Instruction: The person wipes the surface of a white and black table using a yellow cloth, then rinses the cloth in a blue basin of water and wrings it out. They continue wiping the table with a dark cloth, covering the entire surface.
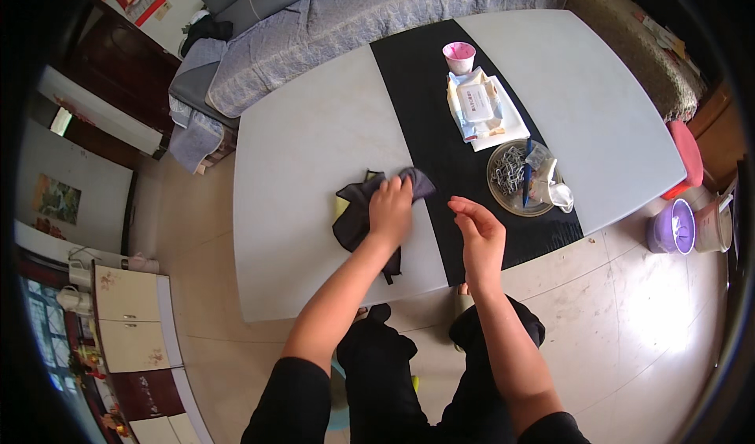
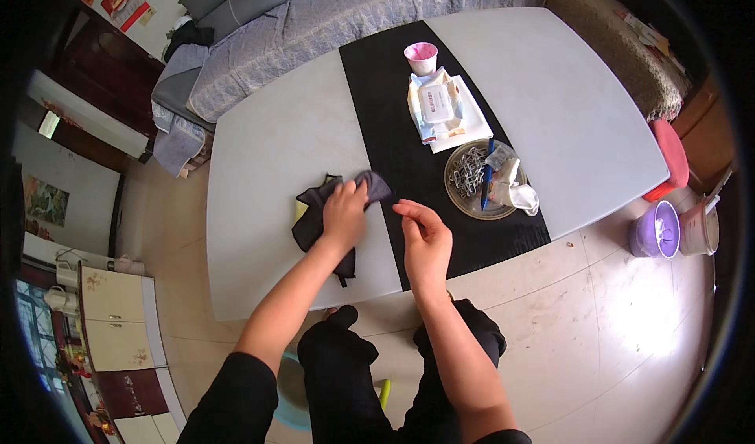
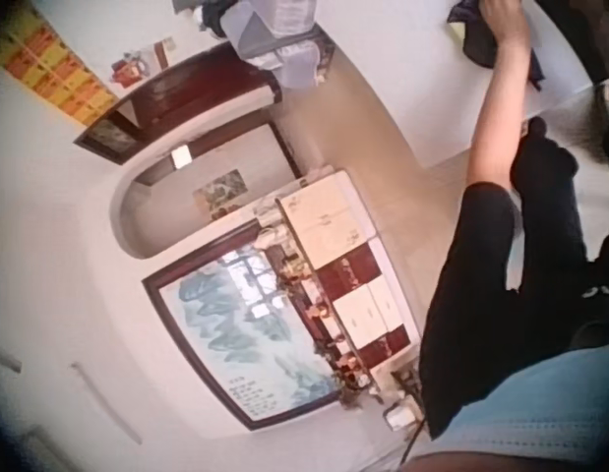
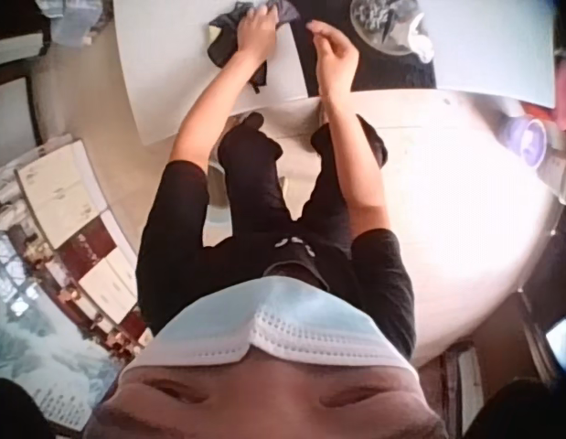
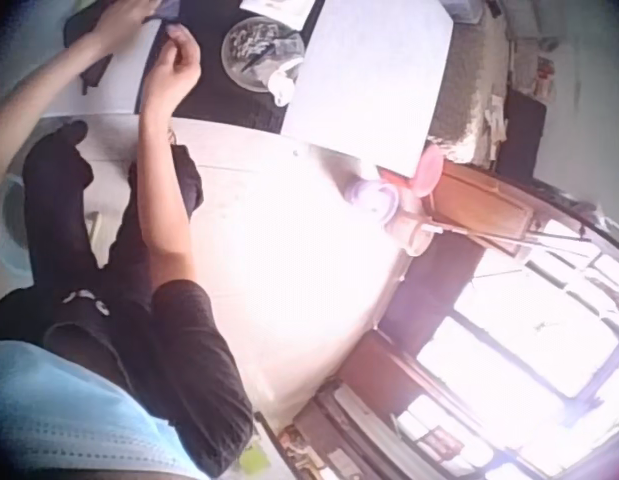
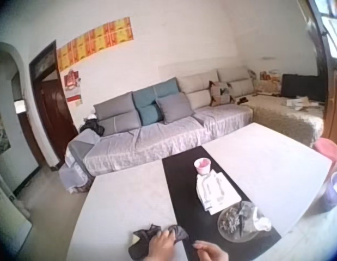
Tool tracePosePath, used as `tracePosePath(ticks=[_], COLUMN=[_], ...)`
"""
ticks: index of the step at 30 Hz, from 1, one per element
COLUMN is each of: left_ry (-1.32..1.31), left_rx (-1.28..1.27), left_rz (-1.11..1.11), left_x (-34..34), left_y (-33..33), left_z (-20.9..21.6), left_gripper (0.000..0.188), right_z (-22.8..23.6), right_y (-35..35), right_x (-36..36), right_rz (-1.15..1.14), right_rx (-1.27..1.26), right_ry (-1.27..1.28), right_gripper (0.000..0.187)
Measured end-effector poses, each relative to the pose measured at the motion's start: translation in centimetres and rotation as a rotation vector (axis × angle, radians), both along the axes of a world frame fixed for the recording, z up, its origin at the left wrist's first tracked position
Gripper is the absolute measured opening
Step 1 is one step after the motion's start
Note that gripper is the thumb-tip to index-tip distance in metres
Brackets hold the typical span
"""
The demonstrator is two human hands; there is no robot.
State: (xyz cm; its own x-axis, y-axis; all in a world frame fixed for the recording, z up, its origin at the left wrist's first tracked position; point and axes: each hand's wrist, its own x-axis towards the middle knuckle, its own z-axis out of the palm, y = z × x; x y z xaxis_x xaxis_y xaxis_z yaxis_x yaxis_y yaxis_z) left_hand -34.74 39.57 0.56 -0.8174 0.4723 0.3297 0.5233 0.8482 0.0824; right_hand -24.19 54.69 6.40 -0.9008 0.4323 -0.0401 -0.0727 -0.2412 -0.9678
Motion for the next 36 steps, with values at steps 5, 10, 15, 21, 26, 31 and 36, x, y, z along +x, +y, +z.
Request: tracePosePath(ticks=[5,10,15,21,26,31,36], left_ry=[-0.035,-0.121,-0.046,-0.140,-0.075,-0.144,-0.223], left_rx=[-0.094,-0.099,-0.066,-0.080,0.037,0.050,0.015], left_rz=[0.222,0.074,0.230,0.156,0.176,0.250,0.081], left_x=[-5.1,0.4,-5.6,-1.4,-3.3,-5.1,2.1], left_y=[1.6,0.1,0.4,0.9,-0.6,1.0,0.0], left_z=[0.5,0.3,0.5,0.3,-0.6,0.0,1.2], left_gripper=[0.020,0.042,0.026,0.031,0.032,0.020,0.034], right_z=[-0.1,0.4,0.9,0.4,0.4,1.0,0.4], right_y=[0.6,0.8,-0.2,-0.3,-0.9,-0.7,-1.0], right_x=[0.2,0.2,0.3,-0.2,0.0,-0.1,-0.2], right_rz=[-0.027,-0.023,0.005,0.001,0.024,-0.012,0.050], right_rx=[-0.019,-0.014,-0.087,-0.076,-0.069,-0.140,-0.050], right_ry=[-0.051,-0.026,-0.078,-0.024,-0.036,-0.057,-0.039], right_gripper=[0.020,0.019,0.019,0.019,0.019,0.019,0.021])
